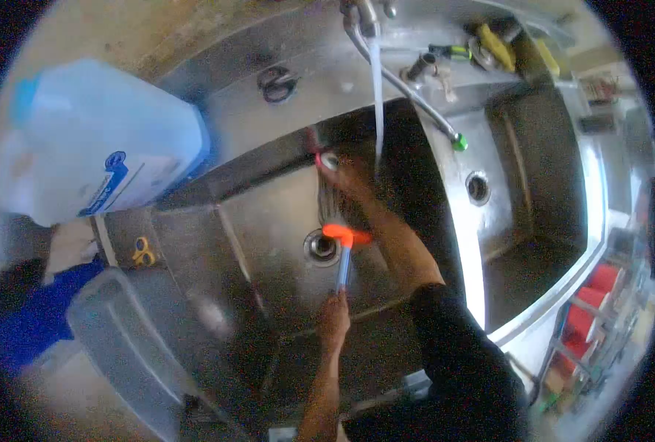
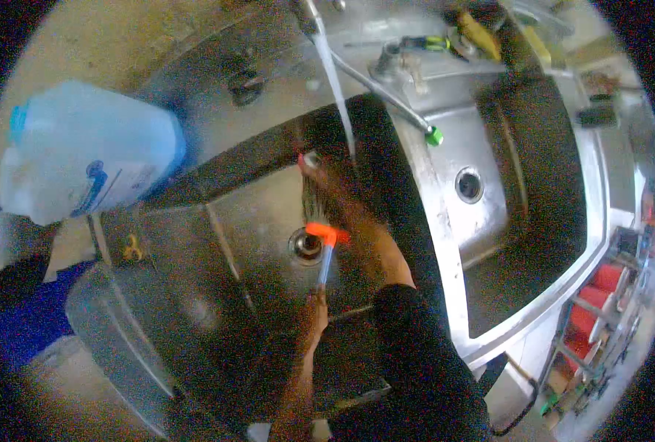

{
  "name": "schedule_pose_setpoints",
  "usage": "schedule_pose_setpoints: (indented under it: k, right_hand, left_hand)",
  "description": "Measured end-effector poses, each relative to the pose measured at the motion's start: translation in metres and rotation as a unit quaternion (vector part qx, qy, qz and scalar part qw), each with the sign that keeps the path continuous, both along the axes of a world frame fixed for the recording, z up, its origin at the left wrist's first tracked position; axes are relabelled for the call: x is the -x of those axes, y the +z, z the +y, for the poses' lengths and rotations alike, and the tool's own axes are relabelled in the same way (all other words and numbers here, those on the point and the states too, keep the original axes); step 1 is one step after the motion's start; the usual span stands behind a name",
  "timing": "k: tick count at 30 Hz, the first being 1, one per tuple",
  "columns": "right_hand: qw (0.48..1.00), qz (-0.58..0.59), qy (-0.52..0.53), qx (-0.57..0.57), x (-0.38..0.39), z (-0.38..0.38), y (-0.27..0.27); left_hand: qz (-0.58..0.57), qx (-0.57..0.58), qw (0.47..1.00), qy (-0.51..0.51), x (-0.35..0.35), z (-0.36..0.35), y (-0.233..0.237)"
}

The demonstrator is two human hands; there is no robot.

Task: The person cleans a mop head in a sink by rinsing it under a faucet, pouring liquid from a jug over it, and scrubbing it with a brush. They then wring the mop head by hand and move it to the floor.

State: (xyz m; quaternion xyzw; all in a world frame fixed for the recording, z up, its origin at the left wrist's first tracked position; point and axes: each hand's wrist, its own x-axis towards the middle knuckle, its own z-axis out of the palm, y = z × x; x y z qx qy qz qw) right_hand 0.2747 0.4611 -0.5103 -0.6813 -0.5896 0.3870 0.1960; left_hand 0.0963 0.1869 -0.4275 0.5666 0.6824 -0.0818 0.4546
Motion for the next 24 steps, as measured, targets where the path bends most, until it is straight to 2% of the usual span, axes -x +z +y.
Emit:
schedule_pose_setpoints:
  k: [1,2,3,7,8,9,10,11,12,13,14,15,17,18,20,21,22,23,24]
  right_hand:
    - [0.995,0.051,-0.071,0.052,0.012,0.011,-0.002]
    - [0.993,0.065,-0.08,0.054,0.024,0.004,-0.001]
    - [0.996,0.071,-0.057,0.025,0.026,-0.005,0.006]
    - [0.993,0.069,0.036,-0.09,0.009,-0.059,0.009]
    - [0.915,0.386,-0.064,-0.093,0.005,-0.033,0.004]
    - [0.913,0.39,-0.07,-0.09,0.014,-0.026,0.002]
    - [0.987,0.127,-0.086,-0.039,0.018,-0.013,0.038]
    - [0.984,-0.15,-0.094,0.015,0.015,-0.004,0.062]
    - [0.975,0.131,-0.132,-0.121,0.027,-0.035,-0.043]
    - [0.978,-0.09,-0.031,-0.188,0.034,-0.054,-0.005]
    - [0.964,-0.162,0.028,-0.208,0.031,-0.062,0.021]
    - [0.965,-0.177,0.056,-0.184,0.023,-0.061,0.029]
    - [0.982,-0.149,0.06,-0.099,0.0,-0.014,0.03]
    - [0.986,-0.152,0.04,-0.059,-0.004,0.007,0.025]
    - [0.983,-0.183,0.009,-0.022,0.004,0.013,0.027]
    - [0.984,-0.178,0.011,-0.025,0.021,-0.009,0.036]
    - [0.947,-0.287,0.088,-0.118,0.037,-0.049,0.048]
    - [0.884,-0.389,0.163,-0.202,0.041,-0.071,0.054]
    - [0.885,-0.39,0.164,-0.195,0.036,-0.072,0.054]
  left_hand:
    - [0.012,0.001,1.0,-0.007,0.004,0.003,0.003]
    - [0.017,0.016,0.999,0.025,0.008,0.006,0.008]
    - [0.014,0.025,0.998,0.059,0.008,0.013,0.01]
    - [0.049,0.046,0.998,0.011,0.022,0.011,0.019]
    - [0.057,0.041,0.998,0.003,0.028,0.016,0.01]
    - [0.03,0.01,0.999,-0.013,0.028,0.013,0.003]
    - [-0.01,-0.019,0.999,-0.032,0.021,0.009,-0.004]
    - [-0.022,-0.017,0.999,-0.04,0.023,-0.002,-0.02]
    - [-0.039,-0.068,0.996,-0.032,0.039,-0.023,-0.036]
    - [-0.053,-0.13,0.99,-0.015,0.044,-0.023,-0.049]
    - [-0.101,0.031,0.986,0.13,0.028,0.011,0.016]
    - [-0.103,0.04,0.986,0.127,0.032,0.002,0.018]
    - [-0.05,-0.068,0.996,-0.022,0.047,0.006,0.012]
    - [-0.047,-0.063,0.997,-0.028,0.048,0.003,0.011]
    - [0.025,0.023,0.999,-0.018,0.041,0.006,0.007]
    - [0.062,0.06,0.996,-0.006,0.043,0.012,0.005]
    - [0.057,0.05,0.997,0.002,0.046,0.013,-0.005]
    - [0.014,-0.031,0.999,0.0,0.053,-0.002,-0.018]
    - [-0.026,-0.101,0.994,-0.009,0.06,-0.018,-0.021]
